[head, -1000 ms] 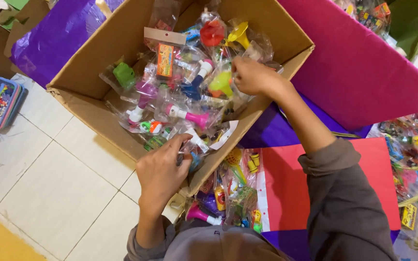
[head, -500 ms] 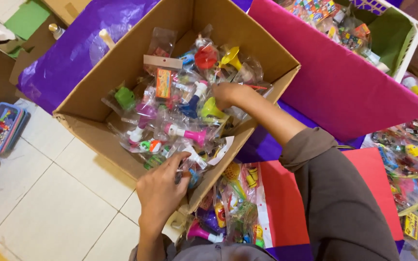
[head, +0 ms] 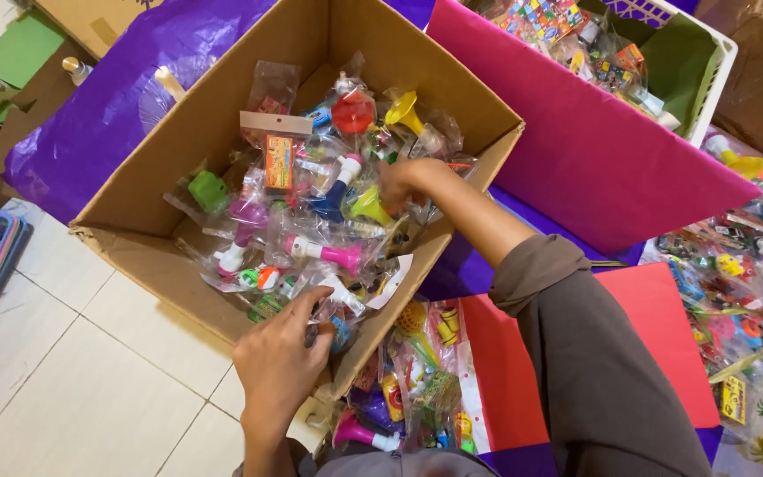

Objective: Gluing small plastic-wrapped toy bags onto a red paper sheet using a hot glue gun.

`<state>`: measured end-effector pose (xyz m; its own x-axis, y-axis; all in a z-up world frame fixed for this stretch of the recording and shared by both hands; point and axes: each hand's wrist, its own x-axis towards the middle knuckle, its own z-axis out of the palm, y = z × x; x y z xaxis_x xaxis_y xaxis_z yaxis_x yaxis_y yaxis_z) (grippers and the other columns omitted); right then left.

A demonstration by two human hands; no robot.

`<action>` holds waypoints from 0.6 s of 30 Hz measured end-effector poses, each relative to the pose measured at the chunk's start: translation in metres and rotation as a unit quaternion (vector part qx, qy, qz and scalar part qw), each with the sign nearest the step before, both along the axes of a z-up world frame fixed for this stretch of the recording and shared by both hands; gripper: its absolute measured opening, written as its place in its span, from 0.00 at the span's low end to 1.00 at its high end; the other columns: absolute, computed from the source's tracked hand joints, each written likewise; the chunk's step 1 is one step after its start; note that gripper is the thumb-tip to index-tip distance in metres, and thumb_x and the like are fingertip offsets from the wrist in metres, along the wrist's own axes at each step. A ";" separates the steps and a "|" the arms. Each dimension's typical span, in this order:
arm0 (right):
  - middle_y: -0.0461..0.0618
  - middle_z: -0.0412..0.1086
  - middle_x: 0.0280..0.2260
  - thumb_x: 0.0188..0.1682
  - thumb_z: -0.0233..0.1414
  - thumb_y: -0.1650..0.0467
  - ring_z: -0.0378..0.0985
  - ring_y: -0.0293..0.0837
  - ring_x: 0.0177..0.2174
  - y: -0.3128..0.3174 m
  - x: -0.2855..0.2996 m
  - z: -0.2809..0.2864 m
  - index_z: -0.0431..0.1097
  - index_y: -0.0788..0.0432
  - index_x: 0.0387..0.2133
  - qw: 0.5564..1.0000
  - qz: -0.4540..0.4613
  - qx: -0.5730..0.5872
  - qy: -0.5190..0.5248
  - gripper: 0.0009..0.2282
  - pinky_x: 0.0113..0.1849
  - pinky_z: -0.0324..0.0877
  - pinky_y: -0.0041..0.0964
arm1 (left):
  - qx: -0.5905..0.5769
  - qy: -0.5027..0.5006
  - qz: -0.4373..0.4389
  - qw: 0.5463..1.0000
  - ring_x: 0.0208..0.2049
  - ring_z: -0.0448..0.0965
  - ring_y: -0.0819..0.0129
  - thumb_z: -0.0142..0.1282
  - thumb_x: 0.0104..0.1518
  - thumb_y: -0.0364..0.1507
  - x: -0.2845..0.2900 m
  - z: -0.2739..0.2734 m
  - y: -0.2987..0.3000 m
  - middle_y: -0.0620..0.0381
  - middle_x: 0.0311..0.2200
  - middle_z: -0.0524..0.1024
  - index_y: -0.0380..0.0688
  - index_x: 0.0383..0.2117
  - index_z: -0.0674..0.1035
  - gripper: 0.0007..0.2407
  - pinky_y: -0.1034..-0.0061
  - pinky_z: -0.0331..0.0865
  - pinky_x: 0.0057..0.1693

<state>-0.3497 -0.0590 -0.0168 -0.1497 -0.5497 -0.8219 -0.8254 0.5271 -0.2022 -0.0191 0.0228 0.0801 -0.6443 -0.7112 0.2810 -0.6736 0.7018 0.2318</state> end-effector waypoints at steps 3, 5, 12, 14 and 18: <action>0.58 0.75 0.32 0.43 0.54 0.69 0.75 0.52 0.26 0.001 0.000 0.008 0.78 0.65 0.34 0.999 0.048 0.013 0.008 0.11 0.30 0.74 0.43 | 0.011 0.013 0.003 1.000 0.15 0.74 0.73 0.59 0.47 0.31 -0.001 0.002 0.000 0.69 0.25 0.83 0.63 0.45 0.82 0.16 0.78 0.61 0.23; 0.53 0.69 0.27 0.43 0.51 0.71 0.65 0.48 0.21 0.001 -0.002 0.001 0.75 0.63 0.28 0.998 0.059 0.015 -0.002 0.07 0.26 0.65 0.39 | 0.007 0.012 0.004 1.000 0.16 0.75 0.73 0.59 0.48 0.31 -0.001 0.003 0.001 0.69 0.27 0.84 0.62 0.45 0.82 0.16 0.78 0.61 0.23; 0.48 0.62 0.18 0.42 0.52 0.71 0.58 0.44 0.16 0.004 -0.003 -0.001 0.72 0.60 0.18 0.997 0.068 -0.023 0.004 0.07 0.20 0.58 0.36 | 0.020 0.010 0.001 1.000 0.18 0.78 0.72 0.60 0.45 0.30 -0.002 0.006 0.000 0.70 0.35 0.85 0.62 0.44 0.82 0.17 0.79 0.63 0.23; 0.53 0.67 0.25 0.41 0.53 0.69 0.64 0.47 0.20 0.002 0.002 0.003 0.75 0.62 0.23 0.995 0.090 -0.026 0.036 0.07 0.24 0.64 0.40 | 0.022 0.013 0.002 1.000 0.17 0.77 0.73 0.60 0.45 0.30 -0.002 0.007 0.000 0.69 0.32 0.85 0.62 0.45 0.82 0.17 0.78 0.63 0.23; 0.51 0.69 0.19 0.43 0.51 0.70 0.65 0.44 0.19 0.007 0.005 0.020 0.75 0.63 0.20 0.989 0.132 -0.044 0.055 0.08 0.25 0.64 0.38 | 0.033 0.025 0.005 0.999 0.18 0.76 0.70 0.58 0.49 0.31 -0.003 0.011 0.001 0.68 0.26 0.83 0.61 0.44 0.82 0.15 0.75 0.63 0.25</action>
